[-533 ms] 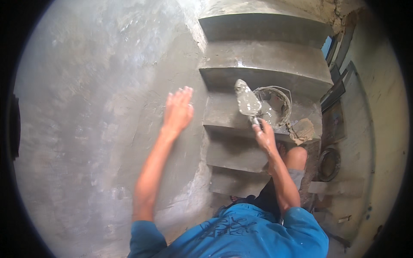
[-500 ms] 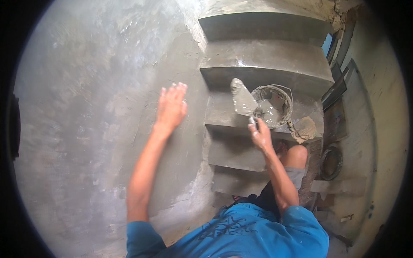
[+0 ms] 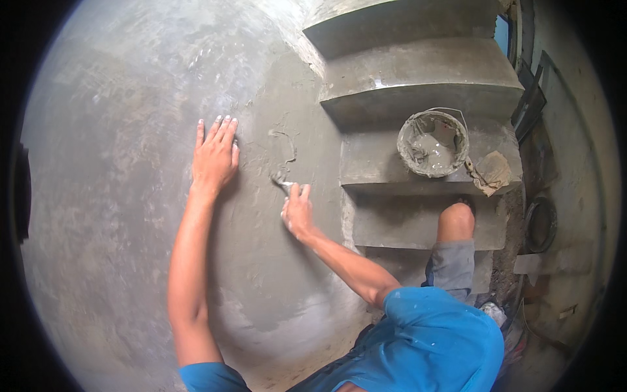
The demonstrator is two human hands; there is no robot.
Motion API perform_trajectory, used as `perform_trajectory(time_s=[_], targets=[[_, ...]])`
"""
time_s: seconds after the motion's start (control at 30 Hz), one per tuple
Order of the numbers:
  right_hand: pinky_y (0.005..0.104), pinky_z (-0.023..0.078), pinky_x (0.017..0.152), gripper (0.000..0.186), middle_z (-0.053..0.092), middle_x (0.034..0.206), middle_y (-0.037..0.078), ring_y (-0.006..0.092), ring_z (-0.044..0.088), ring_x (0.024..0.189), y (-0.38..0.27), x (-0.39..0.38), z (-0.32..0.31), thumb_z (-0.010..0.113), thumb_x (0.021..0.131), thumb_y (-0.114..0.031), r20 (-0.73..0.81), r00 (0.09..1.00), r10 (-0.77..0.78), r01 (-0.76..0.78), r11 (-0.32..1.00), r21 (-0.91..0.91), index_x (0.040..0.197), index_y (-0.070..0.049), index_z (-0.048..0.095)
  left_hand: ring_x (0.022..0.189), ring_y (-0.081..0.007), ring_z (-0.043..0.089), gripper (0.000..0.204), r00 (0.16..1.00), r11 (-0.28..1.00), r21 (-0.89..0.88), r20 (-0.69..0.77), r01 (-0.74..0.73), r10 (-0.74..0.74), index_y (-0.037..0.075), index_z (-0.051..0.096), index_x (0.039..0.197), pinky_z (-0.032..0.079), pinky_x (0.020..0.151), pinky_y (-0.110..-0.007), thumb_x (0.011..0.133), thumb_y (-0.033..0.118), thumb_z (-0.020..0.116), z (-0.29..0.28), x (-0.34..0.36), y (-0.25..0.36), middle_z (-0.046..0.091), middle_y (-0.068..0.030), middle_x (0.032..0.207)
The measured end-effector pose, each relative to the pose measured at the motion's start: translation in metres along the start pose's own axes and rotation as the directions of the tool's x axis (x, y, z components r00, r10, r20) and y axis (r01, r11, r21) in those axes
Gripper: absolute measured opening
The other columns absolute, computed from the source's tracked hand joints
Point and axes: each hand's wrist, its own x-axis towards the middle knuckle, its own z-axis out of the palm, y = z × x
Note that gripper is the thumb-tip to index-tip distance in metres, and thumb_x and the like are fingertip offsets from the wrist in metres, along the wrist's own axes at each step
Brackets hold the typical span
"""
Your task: The person scoops cement from a bucket with a trowel and applies it to a curved wall beside a spiral staircase. They repeatedly smooth the surface with the trowel, working along the wall's curve.
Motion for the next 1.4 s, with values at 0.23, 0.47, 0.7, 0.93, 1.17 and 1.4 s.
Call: perform_trajectory(time_s=[0.23, 0.47, 0.7, 0.93, 1.17, 1.4], targets=[[0.0586, 0.051, 0.086, 0.039, 0.049, 0.119, 0.031, 0.053, 0.06, 0.101, 0.012, -0.015, -0.028, 0.067, 0.092, -0.005, -0.138, 0.99, 0.016, -0.004, 0.997, 0.083, 0.124, 0.003, 0.048, 0.152, -0.0249, 0.045, 0.058, 0.995, 1.0, -0.023, 0.096, -0.007, 0.01, 0.006, 0.053, 0.153, 0.022, 0.132, -0.05, 0.097, 0.021, 0.059, -0.004, 0.004, -0.005, 0.055, -0.0106, 0.159], [0.0609, 0.05, 0.086, 0.038, 0.048, 0.116, 0.032, 0.0555, 0.059, 0.1, -0.017, 0.021, -0.013, 0.066, 0.09, -0.003, 0.03, 0.995, 0.092, -0.094, 0.994, 0.056, 0.12, -0.001, 0.043, 0.15, -0.0269, 0.047, 0.057, 0.988, 0.997, -0.004, 0.139, -0.073, 0.073, 0.004, 0.051, 0.155, 0.025, 0.131, -0.047, 0.101, 0.025, 0.053, -0.002, -0.003, 0.003, 0.055, -0.0134, 0.159], [0.0575, 0.055, 0.076, 0.048, 0.05, 0.119, 0.03, 0.0539, 0.063, 0.089, -0.015, -0.013, -0.033, 0.067, 0.09, -0.002, -0.013, 0.967, -0.256, 0.256, 0.962, 0.094, 0.134, 0.0, 0.046, 0.145, -0.0332, 0.051, 0.054, 0.994, 0.908, -0.42, -0.098, 0.004, -0.049, 0.004, 0.053, 0.152, 0.033, 0.127, -0.05, 0.101, 0.02, 0.056, -0.008, 0.004, -0.008, 0.058, -0.0172, 0.154], [0.0564, 0.054, 0.083, 0.036, 0.06, 0.112, 0.026, 0.0494, 0.065, 0.101, 0.0, 0.052, -0.008, 0.068, 0.09, -0.001, -0.049, 0.994, 0.097, -0.101, 0.991, -0.091, 0.118, -0.002, 0.045, 0.143, -0.0345, 0.053, 0.054, 0.998, 0.925, -0.381, -0.061, -0.013, -0.011, 0.006, 0.052, 0.153, 0.034, 0.126, -0.052, 0.101, 0.022, 0.057, -0.014, 0.002, -0.004, 0.059, -0.0175, 0.153], [0.0591, 0.051, 0.085, 0.034, 0.059, 0.113, 0.03, 0.0546, 0.061, 0.102, -0.006, 0.002, -0.023, 0.068, 0.09, -0.002, -0.111, 0.948, -0.3, 0.312, 0.943, 0.114, 0.113, 0.0, 0.044, 0.142, -0.0352, 0.054, 0.056, 0.997, 0.886, -0.464, -0.075, -0.014, -0.023, 0.006, 0.052, 0.153, 0.034, 0.125, -0.053, 0.102, 0.027, 0.057, -0.012, 0.005, -0.004, 0.058, -0.0185, 0.153], [0.0588, 0.049, 0.087, 0.036, 0.061, 0.106, 0.029, 0.0535, 0.061, 0.103, 0.026, 0.034, -0.019, 0.067, 0.087, -0.001, -0.053, 0.973, 0.226, -0.228, 0.973, -0.037, 0.114, 0.0, 0.042, 0.142, -0.0348, 0.054, 0.055, 0.999, 0.941, -0.338, -0.026, -0.031, 0.023, 0.004, 0.052, 0.152, 0.034, 0.125, -0.054, 0.103, 0.028, 0.056, -0.018, -0.003, -0.004, 0.06, -0.0188, 0.151]])
